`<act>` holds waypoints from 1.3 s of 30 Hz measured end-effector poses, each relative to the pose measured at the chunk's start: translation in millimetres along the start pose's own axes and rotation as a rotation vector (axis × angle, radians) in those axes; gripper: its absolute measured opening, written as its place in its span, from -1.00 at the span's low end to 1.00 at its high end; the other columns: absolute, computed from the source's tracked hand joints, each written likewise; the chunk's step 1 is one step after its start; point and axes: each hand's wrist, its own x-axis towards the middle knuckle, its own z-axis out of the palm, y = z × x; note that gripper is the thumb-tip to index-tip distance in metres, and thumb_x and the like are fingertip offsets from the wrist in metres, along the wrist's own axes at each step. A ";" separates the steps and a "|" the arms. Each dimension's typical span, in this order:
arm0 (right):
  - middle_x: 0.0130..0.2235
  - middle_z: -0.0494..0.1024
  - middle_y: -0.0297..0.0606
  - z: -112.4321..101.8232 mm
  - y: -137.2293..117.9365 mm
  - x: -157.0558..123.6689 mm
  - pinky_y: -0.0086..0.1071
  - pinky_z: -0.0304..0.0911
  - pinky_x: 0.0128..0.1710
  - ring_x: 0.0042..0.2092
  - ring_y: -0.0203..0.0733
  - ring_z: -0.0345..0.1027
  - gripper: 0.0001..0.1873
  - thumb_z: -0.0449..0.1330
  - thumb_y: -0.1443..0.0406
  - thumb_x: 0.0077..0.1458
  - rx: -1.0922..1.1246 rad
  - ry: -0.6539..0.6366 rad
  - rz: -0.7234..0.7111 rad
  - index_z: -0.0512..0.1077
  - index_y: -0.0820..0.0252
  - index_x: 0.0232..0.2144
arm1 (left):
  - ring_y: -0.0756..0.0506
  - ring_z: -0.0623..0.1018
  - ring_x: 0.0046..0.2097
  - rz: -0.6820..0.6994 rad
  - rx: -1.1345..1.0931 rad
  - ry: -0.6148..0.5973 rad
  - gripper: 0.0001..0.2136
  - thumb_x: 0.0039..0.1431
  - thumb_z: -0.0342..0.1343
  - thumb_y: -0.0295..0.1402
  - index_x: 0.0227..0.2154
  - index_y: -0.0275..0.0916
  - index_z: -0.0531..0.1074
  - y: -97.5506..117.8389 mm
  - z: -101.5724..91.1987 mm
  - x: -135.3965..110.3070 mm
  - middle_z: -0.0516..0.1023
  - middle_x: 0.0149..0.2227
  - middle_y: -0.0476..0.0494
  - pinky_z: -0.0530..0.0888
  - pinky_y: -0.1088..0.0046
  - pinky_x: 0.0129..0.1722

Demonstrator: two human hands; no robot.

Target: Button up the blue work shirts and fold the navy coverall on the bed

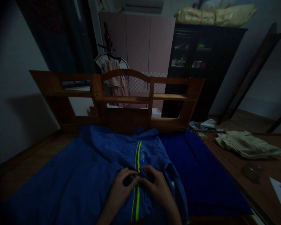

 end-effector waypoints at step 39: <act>-0.09 0.52 -0.25 -0.1 4.8 -1.4 -0.11 0.09 0.12 0.00 -0.02 0.32 -0.67 0.09 0.31 0.14 -0.119 -0.035 -0.035 0.48 0.08 -0.06 | -0.19 0.34 0.11 0.168 0.376 0.120 -0.69 0.17 0.07 -0.22 -0.02 -0.08 0.36 -33.3 -58.5 -4.2 0.34 0.05 -0.14 0.31 0.15 0.12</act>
